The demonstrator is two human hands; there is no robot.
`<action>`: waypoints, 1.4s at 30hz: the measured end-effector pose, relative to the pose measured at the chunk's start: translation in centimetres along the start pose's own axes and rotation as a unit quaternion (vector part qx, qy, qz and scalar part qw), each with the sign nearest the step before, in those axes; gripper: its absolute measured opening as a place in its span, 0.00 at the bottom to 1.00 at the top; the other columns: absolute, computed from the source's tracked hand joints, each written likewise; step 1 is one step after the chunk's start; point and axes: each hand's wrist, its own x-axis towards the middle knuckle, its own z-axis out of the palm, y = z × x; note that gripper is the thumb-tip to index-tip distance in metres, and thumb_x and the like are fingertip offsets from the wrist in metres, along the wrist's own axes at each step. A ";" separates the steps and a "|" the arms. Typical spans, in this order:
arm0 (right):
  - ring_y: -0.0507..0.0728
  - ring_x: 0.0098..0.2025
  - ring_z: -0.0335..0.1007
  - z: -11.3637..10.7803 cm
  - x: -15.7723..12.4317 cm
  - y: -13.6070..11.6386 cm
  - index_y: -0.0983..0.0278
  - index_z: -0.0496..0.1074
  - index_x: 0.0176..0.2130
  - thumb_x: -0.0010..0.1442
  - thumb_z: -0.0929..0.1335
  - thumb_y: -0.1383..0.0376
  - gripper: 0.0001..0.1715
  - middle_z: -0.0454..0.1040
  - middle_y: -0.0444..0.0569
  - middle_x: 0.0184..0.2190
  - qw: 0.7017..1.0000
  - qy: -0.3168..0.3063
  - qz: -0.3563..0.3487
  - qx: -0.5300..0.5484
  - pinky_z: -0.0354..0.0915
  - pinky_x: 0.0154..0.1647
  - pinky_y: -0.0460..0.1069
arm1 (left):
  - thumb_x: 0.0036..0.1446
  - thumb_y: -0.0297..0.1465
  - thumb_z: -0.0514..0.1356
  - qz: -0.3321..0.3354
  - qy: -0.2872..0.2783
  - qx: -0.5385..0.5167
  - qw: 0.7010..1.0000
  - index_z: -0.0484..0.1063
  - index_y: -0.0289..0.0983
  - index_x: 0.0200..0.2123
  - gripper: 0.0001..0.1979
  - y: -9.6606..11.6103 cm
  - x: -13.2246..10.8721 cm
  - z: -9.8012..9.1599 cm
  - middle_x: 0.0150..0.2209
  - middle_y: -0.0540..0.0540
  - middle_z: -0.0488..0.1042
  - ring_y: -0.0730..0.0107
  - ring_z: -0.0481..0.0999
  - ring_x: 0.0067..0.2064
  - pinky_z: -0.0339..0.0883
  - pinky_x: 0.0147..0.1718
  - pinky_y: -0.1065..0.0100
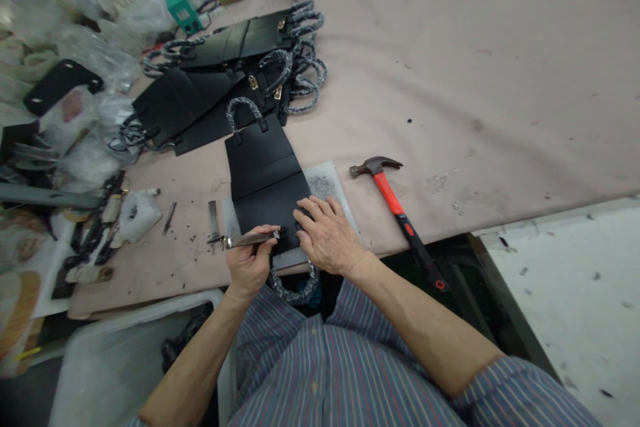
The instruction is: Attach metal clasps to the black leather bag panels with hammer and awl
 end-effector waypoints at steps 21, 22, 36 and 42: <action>0.65 0.61 0.66 -1.2 -1.3 2.5 0.64 0.70 0.59 0.70 0.61 0.61 0.22 0.71 0.59 0.59 0.987 0.137 0.008 0.084 0.63 0.63 0.62 | 0.62 0.27 0.60 0.036 -0.067 0.074 0.994 0.77 0.38 0.41 0.06 1.3 1.7 0.2 0.37 0.47 0.83 0.67 0.83 0.36 0.76 0.38 0.69; 0.66 0.60 0.66 -1.8 -2.1 3.3 0.65 0.70 0.58 0.70 0.62 0.60 0.22 0.71 0.60 0.58 0.984 0.165 0.045 0.055 0.64 0.62 0.62 | 0.61 0.27 0.61 0.027 -0.066 0.072 0.995 0.77 0.38 0.41 0.06 1.3 1.6 0.2 0.36 0.47 0.83 0.67 0.83 0.35 0.76 0.37 0.70; 0.48 0.18 0.51 -8.9 -4.2 5.0 0.61 0.61 0.30 0.58 0.65 0.65 0.05 0.59 0.39 0.22 0.756 -0.045 0.482 0.441 0.53 0.19 0.45 | 0.61 0.26 0.61 0.012 -0.058 0.038 0.998 0.75 0.38 0.40 0.05 0.8 1.3 0.7 0.37 0.46 0.82 0.64 0.83 0.38 0.75 0.41 0.67; 0.50 0.18 0.55 -13.0 -3.1 -2.1 0.60 0.65 0.35 0.69 0.60 0.47 0.21 0.60 0.38 0.21 0.922 0.135 0.243 0.269 0.52 0.18 0.46 | 0.60 0.26 0.61 0.012 -0.063 0.049 0.997 0.75 0.39 0.39 0.05 0.7 1.3 0.8 0.37 0.46 0.82 0.64 0.83 0.39 0.75 0.41 0.67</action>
